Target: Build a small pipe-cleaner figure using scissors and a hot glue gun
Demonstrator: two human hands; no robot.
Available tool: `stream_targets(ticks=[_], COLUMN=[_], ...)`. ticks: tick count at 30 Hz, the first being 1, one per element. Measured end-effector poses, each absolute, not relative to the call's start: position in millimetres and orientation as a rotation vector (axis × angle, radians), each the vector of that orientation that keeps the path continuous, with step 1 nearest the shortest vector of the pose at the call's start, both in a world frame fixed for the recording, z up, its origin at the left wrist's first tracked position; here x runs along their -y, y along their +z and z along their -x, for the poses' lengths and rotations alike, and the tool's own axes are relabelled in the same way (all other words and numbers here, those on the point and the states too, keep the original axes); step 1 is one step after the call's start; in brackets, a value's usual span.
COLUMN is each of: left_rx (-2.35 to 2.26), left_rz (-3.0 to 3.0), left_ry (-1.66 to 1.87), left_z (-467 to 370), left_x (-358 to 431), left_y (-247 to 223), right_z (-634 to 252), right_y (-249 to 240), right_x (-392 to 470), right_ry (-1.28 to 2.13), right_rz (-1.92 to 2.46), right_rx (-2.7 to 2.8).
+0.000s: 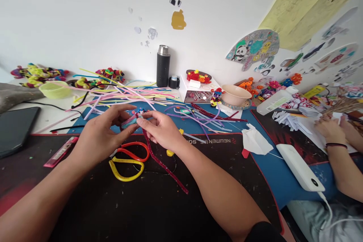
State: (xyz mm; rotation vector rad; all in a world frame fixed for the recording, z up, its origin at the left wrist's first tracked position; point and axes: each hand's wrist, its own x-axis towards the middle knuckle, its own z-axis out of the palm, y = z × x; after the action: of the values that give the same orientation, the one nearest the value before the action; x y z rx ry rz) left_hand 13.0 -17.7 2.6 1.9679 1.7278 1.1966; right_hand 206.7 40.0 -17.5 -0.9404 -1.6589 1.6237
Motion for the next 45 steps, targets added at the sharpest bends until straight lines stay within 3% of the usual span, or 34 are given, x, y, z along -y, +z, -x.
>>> stream_targets(ticks=[45], left_rx=[-1.822], left_rz=[-1.999], left_ry=[1.243], left_z=[-6], left_x=[14], left_y=[-1], right_z=[-206], right_y=[-12], right_x=[-36], right_ry=[1.502], right_rz=[0.949], right_rx=[1.673])
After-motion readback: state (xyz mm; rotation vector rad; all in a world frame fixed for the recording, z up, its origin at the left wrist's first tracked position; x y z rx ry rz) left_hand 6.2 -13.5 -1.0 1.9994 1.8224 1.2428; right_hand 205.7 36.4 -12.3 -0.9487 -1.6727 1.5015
